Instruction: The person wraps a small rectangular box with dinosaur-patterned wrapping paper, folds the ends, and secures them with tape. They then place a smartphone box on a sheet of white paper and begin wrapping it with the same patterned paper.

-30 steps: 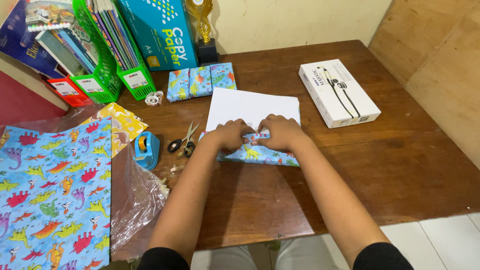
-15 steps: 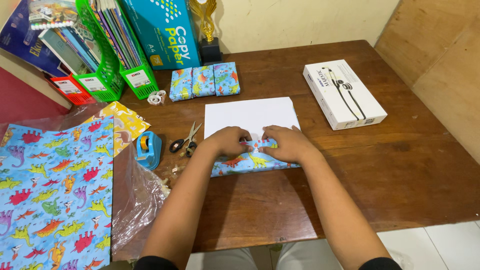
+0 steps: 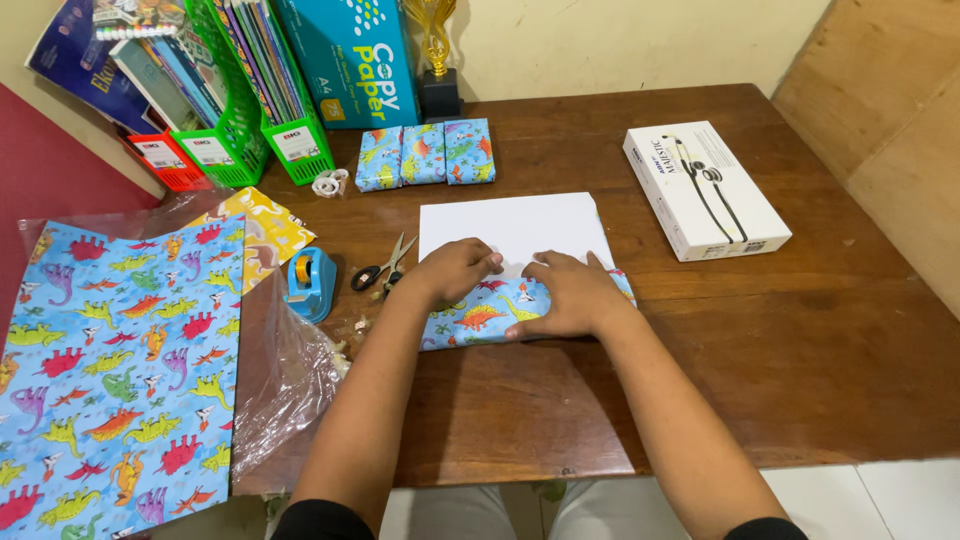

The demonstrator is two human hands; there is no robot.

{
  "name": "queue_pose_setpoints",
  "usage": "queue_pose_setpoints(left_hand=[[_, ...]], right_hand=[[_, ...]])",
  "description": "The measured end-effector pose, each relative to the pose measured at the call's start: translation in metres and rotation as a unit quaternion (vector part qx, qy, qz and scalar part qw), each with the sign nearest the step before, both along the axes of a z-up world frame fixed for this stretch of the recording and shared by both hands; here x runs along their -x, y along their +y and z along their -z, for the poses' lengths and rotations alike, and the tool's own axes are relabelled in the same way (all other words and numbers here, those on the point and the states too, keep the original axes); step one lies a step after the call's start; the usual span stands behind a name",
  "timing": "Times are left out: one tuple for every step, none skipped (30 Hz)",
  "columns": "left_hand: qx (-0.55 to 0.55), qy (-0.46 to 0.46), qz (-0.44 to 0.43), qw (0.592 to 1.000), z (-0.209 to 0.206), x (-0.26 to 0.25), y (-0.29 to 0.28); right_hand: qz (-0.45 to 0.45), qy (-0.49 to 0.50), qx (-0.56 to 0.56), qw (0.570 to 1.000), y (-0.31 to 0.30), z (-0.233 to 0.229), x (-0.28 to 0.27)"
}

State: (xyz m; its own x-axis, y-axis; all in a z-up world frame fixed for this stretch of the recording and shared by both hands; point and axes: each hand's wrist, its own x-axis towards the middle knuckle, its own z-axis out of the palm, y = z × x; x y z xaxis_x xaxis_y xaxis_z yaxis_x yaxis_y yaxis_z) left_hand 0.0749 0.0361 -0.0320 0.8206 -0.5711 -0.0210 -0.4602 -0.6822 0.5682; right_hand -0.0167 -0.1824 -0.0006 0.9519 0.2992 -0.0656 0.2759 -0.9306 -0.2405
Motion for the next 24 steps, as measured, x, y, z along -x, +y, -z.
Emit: queue_pose_setpoints(left_hand=[[-0.007, -0.002, -0.001, 1.000, 0.003, 0.000, -0.001], [-0.014, -0.005, -0.002, 1.000, 0.005, 0.000, -0.001], [0.002, -0.020, 0.005, 1.000, 0.007, 0.001, -0.001], [0.017, -0.035, 0.013, 0.999, 0.009, 0.001, 0.000], [0.033, -0.051, 0.019, 0.998, 0.010, 0.002, 0.001], [0.028, -0.057, 0.017, 0.998, 0.011, 0.004, 0.001], [0.022, -0.064, 0.015, 0.998, 0.010, 0.004, 0.000], [0.017, -0.071, 0.013, 0.997, 0.009, 0.005, -0.002], [0.010, -0.061, -0.001, 0.998, 0.008, 0.007, -0.003], [0.002, -0.052, -0.015, 0.999, 0.005, 0.009, -0.005], [-0.005, -0.043, -0.030, 0.999, 0.002, 0.010, -0.006], [-0.008, -0.043, -0.034, 0.998, -0.001, 0.012, -0.008], [-0.012, -0.043, -0.038, 0.998, -0.004, 0.014, -0.009], [-0.016, -0.043, -0.042, 0.998, -0.007, 0.016, -0.010], [-0.027, -0.030, -0.048, 0.998, -0.009, 0.018, -0.010], [-0.038, -0.018, -0.054, 0.998, -0.012, 0.020, -0.010], [-0.049, -0.005, -0.059, 0.997, -0.013, 0.023, -0.010], [-0.057, -0.008, -0.049, 0.997, -0.014, 0.025, -0.009], [-0.064, -0.013, -0.038, 0.997, -0.016, 0.027, -0.008], [-0.072, -0.019, -0.027, 0.997, -0.019, 0.028, -0.007], [-0.077, -0.020, -0.025, 0.997, -0.020, 0.030, -0.009], [-0.081, -0.021, -0.023, 0.996, -0.023, 0.032, -0.010], [-0.086, -0.021, -0.022, 0.996, -0.025, 0.035, -0.011], [-0.116, -0.021, -0.021, 0.993, -0.028, 0.038, -0.011]], right_hand=[[-0.015, -0.028, 0.004, 0.999, 0.000, -0.001, 0.003], [-0.031, -0.056, 0.007, 0.998, 0.000, -0.001, 0.005], [-0.047, -0.084, 0.011, 0.995, 0.000, -0.002, 0.006], [-0.044, -0.072, 0.010, 0.996, 0.000, -0.003, 0.007], [-0.043, -0.061, 0.010, 0.997, 0.001, -0.004, 0.007], [-0.041, -0.049, 0.010, 0.998, 0.001, -0.004, 0.007], [-0.047, -0.047, 0.006, 0.998, 0.001, -0.005, 0.007], [-0.054, -0.045, 0.003, 0.998, 0.001, -0.006, 0.006], [-0.059, -0.042, 0.000, 0.997, 0.000, -0.006, 0.006], [-0.056, -0.034, 0.001, 0.998, -0.001, -0.006, 0.006], [-0.054, -0.028, 0.001, 0.998, -0.001, -0.007, 0.004], [-0.052, -0.021, 0.002, 0.998, -0.001, -0.007, 0.003], [-0.052, -0.024, -0.001, 0.998, -0.001, -0.007, 0.003], [-0.053, -0.026, -0.005, 0.998, -0.001, -0.008, 0.003], [-0.052, -0.029, -0.008, 0.998, -0.002, -0.008, 0.003], [-0.051, -0.031, -0.018, 0.998, -0.002, -0.009, 0.003], [-0.050, -0.032, -0.027, 0.998, -0.003, -0.009, 0.004], [-0.049, -0.033, -0.037, 0.998, -0.003, -0.010, 0.005], [-0.044, -0.035, -0.051, 0.997, -0.003, -0.011, 0.005], [-0.039, -0.037, -0.065, 0.996, -0.003, -0.013, 0.005], [-0.034, -0.038, -0.079, 0.996, -0.003, -0.013, 0.007], [-0.033, -0.038, -0.079, 0.996, -0.004, -0.014, 0.007], [-0.034, -0.038, -0.079, 0.996, -0.003, -0.015, 0.007], [-0.035, -0.038, -0.078, 0.996, -0.003, -0.016, 0.007]])
